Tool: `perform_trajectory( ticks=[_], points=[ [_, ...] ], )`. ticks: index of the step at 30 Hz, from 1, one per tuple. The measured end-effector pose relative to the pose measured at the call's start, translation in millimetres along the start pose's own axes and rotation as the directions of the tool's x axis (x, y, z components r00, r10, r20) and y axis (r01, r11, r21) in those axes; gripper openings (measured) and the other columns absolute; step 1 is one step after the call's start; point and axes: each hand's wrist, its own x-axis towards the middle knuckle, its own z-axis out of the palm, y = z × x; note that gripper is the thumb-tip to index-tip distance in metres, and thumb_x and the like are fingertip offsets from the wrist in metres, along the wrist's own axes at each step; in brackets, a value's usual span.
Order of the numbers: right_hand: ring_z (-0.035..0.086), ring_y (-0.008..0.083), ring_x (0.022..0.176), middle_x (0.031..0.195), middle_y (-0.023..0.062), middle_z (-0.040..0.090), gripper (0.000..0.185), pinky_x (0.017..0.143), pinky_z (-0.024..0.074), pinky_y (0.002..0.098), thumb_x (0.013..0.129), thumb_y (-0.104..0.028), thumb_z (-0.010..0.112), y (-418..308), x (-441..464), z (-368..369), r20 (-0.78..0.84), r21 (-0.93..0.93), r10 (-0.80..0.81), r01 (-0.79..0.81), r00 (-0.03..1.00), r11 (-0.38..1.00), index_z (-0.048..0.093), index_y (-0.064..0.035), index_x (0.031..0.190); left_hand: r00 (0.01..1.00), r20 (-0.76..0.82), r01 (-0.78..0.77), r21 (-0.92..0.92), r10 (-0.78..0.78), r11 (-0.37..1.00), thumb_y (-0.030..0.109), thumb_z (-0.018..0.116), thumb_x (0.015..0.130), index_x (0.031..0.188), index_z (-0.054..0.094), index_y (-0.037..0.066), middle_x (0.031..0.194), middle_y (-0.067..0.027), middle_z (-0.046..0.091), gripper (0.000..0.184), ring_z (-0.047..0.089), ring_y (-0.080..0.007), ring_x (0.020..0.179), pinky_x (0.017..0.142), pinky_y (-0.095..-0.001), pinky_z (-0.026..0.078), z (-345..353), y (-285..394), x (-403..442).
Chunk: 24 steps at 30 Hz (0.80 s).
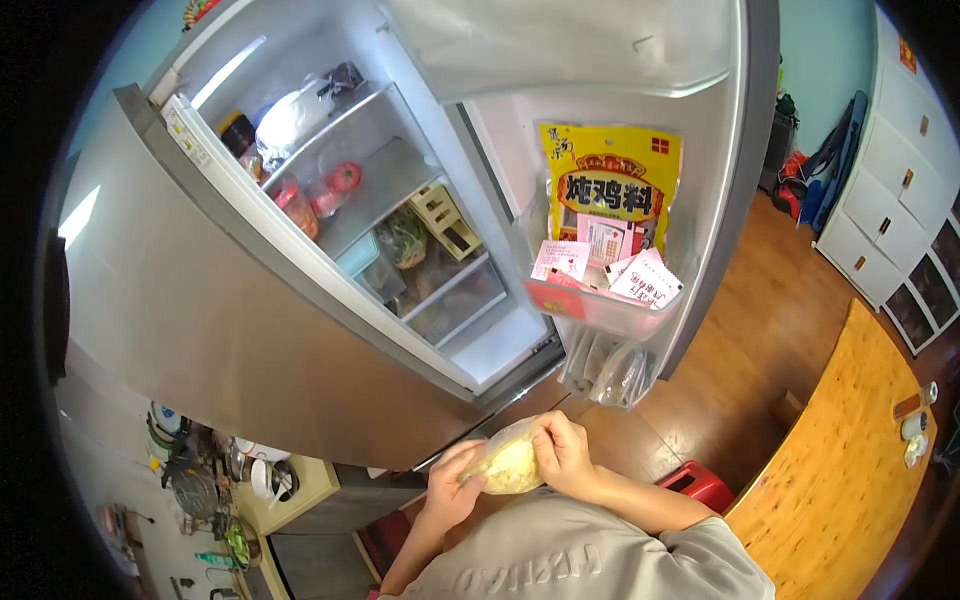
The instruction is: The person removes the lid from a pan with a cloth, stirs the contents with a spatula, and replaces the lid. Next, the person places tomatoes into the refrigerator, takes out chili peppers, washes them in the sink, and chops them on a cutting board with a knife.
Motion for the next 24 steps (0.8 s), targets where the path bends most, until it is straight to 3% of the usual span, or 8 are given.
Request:
perform_trajectory(
  ticks=[2, 6, 14, 18, 20, 21, 22, 24],
  points=[
    [0.065, 0.0221, 0.066, 0.082, 0.0140, 0.067, 0.008, 0.060, 0.0509, 0.0318, 0.095, -0.007, 0.054, -0.7, -1.3, 1.0, 0.008, 0.009, -0.022, 0.021, 1.000, 1.000, 0.055, 0.0004, 0.091, 0.964, -0.263, -0.043, 0.011, 0.045, 0.999, 0.010, 0.075, 0.079, 0.108, 0.065, -0.005, 0.105, -0.0177, 0.064, 0.034, 0.064, -0.0318, 0.094, 0.086, -0.0361, 0.050, 15.2, 3.9, -1.4],
    [0.067, 0.0220, 0.072, 0.087, 0.0145, 0.069, 0.007, 0.066, 0.0531, 0.0311, 0.096, -0.005, 0.051, -0.3, -0.2, -6.1, 0.017, 0.077, 0.031, -0.032, 0.999, 0.997, 0.054, 0.0011, 0.095, 0.914, -0.396, -0.061, 0.090, 0.092, 0.994, -0.002, 0.074, 0.072, 0.091, 0.066, -0.003, 0.090, -0.0120, 0.063, 0.021, 0.061, -0.0228, 0.081, 0.073, -0.0310, 0.048, 26.2, 9.1, -3.8],
    [0.067, 0.0244, 0.073, 0.086, 0.0139, 0.068, 0.005, 0.066, 0.0527, 0.0314, 0.092, -0.004, 0.057, 21.6, -11.3, -22.7, 0.126, -0.003, 0.102, -0.102, 0.987, 0.995, 0.056, 0.0008, 0.093, 0.947, -0.259, -0.079, 0.384, 0.189, 0.920, 0.005, 0.068, 0.082, 0.087, 0.061, 0.002, 0.081, -0.0138, 0.062, 0.009, 0.061, -0.0320, 0.074, 0.065, -0.0395, 0.048, 36.5, 13.0, -9.2],
    [0.066, 0.0282, 0.088, 0.096, 0.0131, 0.068, 0.009, 0.078, 0.0530, 0.0395, 0.082, -0.003, 0.064, -44.9, 31.8, -76.8, 0.297, -0.476, -0.399, 0.497, 0.868, 0.726, 0.063, -0.0017, 0.091, 0.926, -0.362, 0.039, 0.365, 0.103, 0.930, 0.006, 0.064, 0.084, 0.090, 0.060, 0.003, 0.083, -0.0144, 0.062, 0.008, 0.061, -0.0336, 0.071, 0.062, -0.0425, 0.050, 47.1, 12.7, -32.3],
    [0.060, 0.0314, 0.095, 0.103, 0.0177, 0.064, 0.021, 0.088, 0.0483, 0.0459, 0.087, -0.007, 0.060, -53.2, 44.8, -130.7, -0.017, -0.707, -0.600, 0.415, 0.799, 0.573, 0.060, 0.0004, 0.106, 0.893, -0.448, 0.144, 0.374, 0.043, 0.916, 0.008, 0.063, 0.086, 0.090, 0.060, 0.003, 0.084, -0.0150, 0.063, 0.007, 0.062, -0.0345, 0.071, 0.062, -0.0432, 0.050, 50.0, 13.6, -53.9],
    [0.058, 0.0308, 0.103, 0.110, 0.0197, 0.061, 0.028, 0.093, 0.0455, 0.0437, 0.091, -0.010, 0.057, -33.4, 65.6, -164.0, -0.238, -0.703, -0.724, 0.399, 0.648, 0.588, 0.055, 0.0022, 0.117, 0.887, -0.462, 0.212, 0.352, -0.027, 0.912, 0.007, 0.063, 0.087, 0.090, 0.061, 0.002, 0.084, -0.0150, 0.063, 0.006, 0.063, -0.0345, 0.072, 0.063, -0.0423, 0.051, 52.4, 11.7, -62.4],
    [0.055, 0.0310, 0.111, 0.122, 0.0213, 0.056, 0.030, 0.098, 0.0423, 0.0408, 0.097, -0.017, 0.053, -15.5, 90.1, -196.6, -0.438, -0.644, -0.676, 0.317, 0.593, 0.696, 0.054, 0.0064, 0.117, 0.878, -0.469, 0.273, 0.325, -0.096, 0.906, 0.006, 0.063, 0.087, 0.090, 0.061, 0.002, 0.083, -0.0149, 0.063, 0.005, 0.063, -0.0344, 0.073, 0.064, -0.0415, 0.051, 53.0, 12.1, -72.2],
    [0.047, 0.0283, 0.124, 0.136, 0.0195, 0.050, 0.046, 0.108, 0.0346, 0.0394, 0.104, -0.028, 0.038, 16.7, 137.4, -248.9, -0.612, -0.530, -0.378, -0.006, 0.695, 0.848, 0.048, 0.0066, 0.132, 0.816, -0.545, 0.409, 0.309, -0.193, 0.859, 0.010, 0.062, 0.089, 0.092, 0.063, 0.003, 0.087, -0.0153, 0.064, 0.008, 0.063, -0.0351, 0.075, 0.064, -0.0404, 0.051, 52.1, 12.9, -93.3]
  ],
)
